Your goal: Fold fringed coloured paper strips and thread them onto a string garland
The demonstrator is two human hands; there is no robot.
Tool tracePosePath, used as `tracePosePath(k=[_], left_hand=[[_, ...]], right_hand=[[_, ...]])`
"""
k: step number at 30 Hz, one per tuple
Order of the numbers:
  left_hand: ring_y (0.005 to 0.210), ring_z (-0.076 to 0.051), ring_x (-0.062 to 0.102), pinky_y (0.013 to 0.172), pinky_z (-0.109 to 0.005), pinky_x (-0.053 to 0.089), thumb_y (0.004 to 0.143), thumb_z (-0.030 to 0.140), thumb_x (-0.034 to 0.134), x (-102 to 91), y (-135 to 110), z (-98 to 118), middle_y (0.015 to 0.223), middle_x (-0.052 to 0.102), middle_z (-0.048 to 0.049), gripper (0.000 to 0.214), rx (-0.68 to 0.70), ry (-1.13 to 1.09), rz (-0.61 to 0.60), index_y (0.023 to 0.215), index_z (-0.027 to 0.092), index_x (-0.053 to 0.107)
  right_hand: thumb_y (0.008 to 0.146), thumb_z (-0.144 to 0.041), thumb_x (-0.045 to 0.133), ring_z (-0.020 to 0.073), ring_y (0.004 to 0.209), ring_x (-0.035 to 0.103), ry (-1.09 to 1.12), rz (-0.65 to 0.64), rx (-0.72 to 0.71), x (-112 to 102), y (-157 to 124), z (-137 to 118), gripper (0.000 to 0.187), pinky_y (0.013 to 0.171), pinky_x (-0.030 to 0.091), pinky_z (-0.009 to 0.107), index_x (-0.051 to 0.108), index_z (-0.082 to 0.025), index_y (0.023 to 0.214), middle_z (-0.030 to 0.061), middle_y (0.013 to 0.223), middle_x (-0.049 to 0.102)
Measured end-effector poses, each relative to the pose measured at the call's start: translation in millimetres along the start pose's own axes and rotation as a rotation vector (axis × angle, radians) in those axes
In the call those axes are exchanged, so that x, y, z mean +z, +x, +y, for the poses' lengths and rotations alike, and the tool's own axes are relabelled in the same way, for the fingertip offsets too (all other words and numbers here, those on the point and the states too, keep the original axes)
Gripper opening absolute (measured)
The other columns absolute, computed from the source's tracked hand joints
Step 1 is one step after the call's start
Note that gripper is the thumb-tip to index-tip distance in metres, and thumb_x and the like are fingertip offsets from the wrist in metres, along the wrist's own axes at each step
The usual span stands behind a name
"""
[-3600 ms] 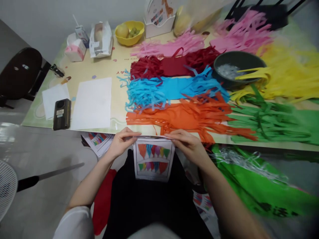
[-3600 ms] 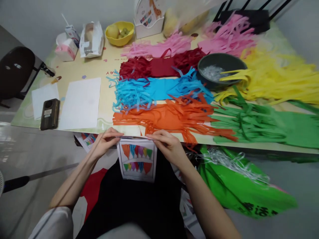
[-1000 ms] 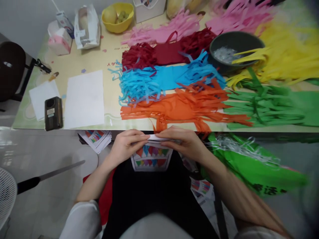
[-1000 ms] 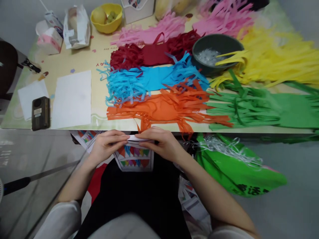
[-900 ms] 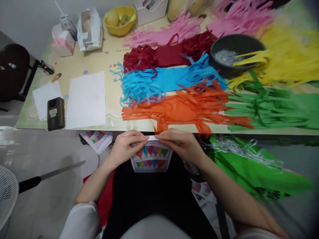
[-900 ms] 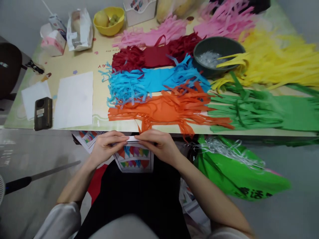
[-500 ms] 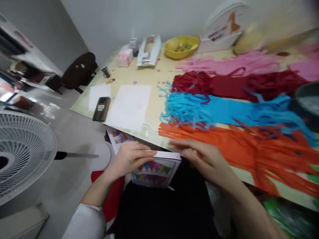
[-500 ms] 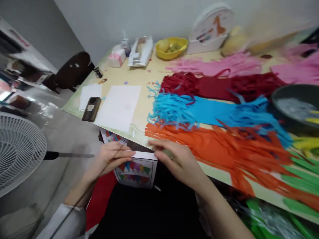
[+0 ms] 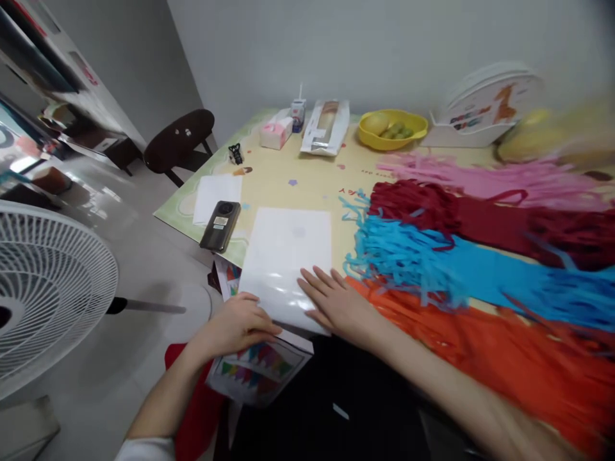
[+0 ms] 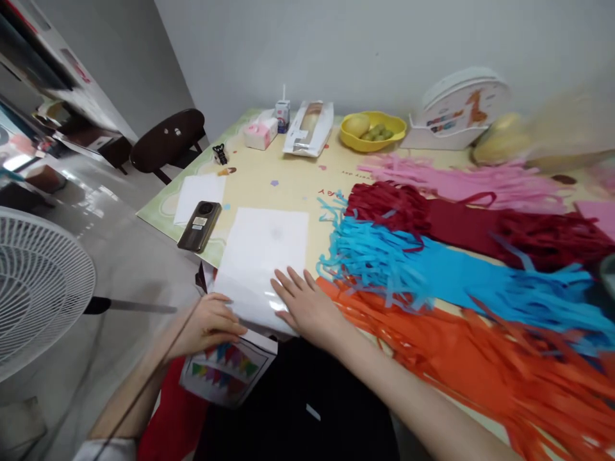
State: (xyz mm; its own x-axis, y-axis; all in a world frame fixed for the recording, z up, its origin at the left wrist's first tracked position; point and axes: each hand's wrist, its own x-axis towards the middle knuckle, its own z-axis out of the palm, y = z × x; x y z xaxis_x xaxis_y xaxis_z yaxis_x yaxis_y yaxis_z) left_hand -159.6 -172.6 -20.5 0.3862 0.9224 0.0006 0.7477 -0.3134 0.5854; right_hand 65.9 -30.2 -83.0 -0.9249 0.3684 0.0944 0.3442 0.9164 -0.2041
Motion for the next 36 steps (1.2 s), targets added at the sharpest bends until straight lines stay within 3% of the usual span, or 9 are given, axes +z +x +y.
tracePosePath(k=[5,8,12,16,19,23,26,36], left_hand=[[0.085,-0.012,0.070,0.115,-0.039,0.025,0.090,0.034,0.061,-16.1,27.3,-20.8,0.092,0.078,0.0007,0.017,0.052,-0.146,-0.119,0.100,0.029,0.074],[0.088,-0.012,0.071,0.120,-0.042,0.016,0.088,0.030,0.065,-15.3,51.1,-36.4,0.092,0.078,0.0009,0.014,0.071,-0.217,-0.187,0.097,0.029,0.075],[0.088,-0.012,0.072,0.121,-0.043,0.012,0.086,0.031,0.067,-5.8,64.9,-52.3,0.091,0.078,0.0014,0.013,0.043,-0.326,-0.181,0.095,0.029,0.076],[0.084,-0.012,0.072,0.122,-0.043,0.013,0.086,0.032,0.067,1.5,62.8,-56.4,0.088,0.078,0.0021,0.012,0.029,-0.341,-0.163,0.093,0.028,0.076],[0.084,-0.012,0.072,0.122,-0.043,0.012,0.086,0.033,0.066,4.8,61.0,-55.8,0.087,0.078,0.0027,0.013,0.028,-0.314,-0.163,0.093,0.028,0.076],[0.085,-0.012,0.072,0.122,-0.041,0.010,0.087,0.033,0.065,7.9,60.1,-54.6,0.089,0.078,0.0029,0.014,0.028,-0.298,-0.153,0.094,0.027,0.076],[0.083,-0.011,0.072,0.122,-0.040,0.009,0.088,0.033,0.065,9.1,59.7,-53.6,0.088,0.078,0.0032,0.014,0.024,-0.296,-0.142,0.093,0.027,0.076],[0.085,-0.011,0.072,0.122,-0.037,0.009,0.086,0.035,0.066,14.0,58.9,-56.0,0.090,0.078,0.0028,0.014,0.020,-0.323,-0.143,0.092,0.026,0.076]], right_hand=[[0.095,-0.037,0.050,0.0335,0.137,0.041,-0.029,0.010,-0.025,-3.3,-57.1,-4.2,0.050,0.106,0.042,0.056,0.048,-0.019,0.142,0.0105,0.148,0.046],[0.094,-0.034,0.050,0.0333,0.137,0.042,-0.003,0.019,-0.021,-5.2,-66.5,-5.0,0.048,0.104,0.044,0.057,0.050,-0.021,0.140,0.0101,0.146,0.049],[0.093,-0.028,0.050,0.0321,0.132,0.049,0.074,0.021,-0.012,-13.2,-63.8,-2.8,0.042,0.103,0.045,0.057,0.056,-0.023,0.135,0.0088,0.141,0.055],[0.095,-0.029,0.048,0.0293,0.106,0.067,0.216,0.043,0.058,-28.6,-35.7,10.0,0.029,0.093,0.054,0.051,0.066,-0.021,0.116,0.0112,0.115,0.071],[0.094,-0.029,0.048,0.0273,0.088,0.070,0.315,0.027,0.174,-31.9,2.5,26.3,0.026,0.077,0.058,0.044,0.065,-0.019,0.109,0.0121,0.100,0.073],[0.088,-0.025,0.053,0.0278,0.090,0.069,0.385,0.091,0.307,-19.5,53.1,44.2,0.028,0.078,0.057,0.045,0.058,-0.016,0.114,0.0141,0.107,0.069],[0.084,-0.020,0.054,0.0275,0.095,0.067,0.423,0.144,0.279,-8.7,77.8,47.7,0.036,0.084,0.054,0.045,0.052,-0.015,0.119,0.0161,0.117,0.063],[0.080,-0.009,0.047,0.0280,0.110,0.060,0.384,0.178,0.127,2.2,106.1,36.2,0.038,0.089,0.051,0.042,0.049,-0.017,0.118,0.0154,0.118,0.059]])
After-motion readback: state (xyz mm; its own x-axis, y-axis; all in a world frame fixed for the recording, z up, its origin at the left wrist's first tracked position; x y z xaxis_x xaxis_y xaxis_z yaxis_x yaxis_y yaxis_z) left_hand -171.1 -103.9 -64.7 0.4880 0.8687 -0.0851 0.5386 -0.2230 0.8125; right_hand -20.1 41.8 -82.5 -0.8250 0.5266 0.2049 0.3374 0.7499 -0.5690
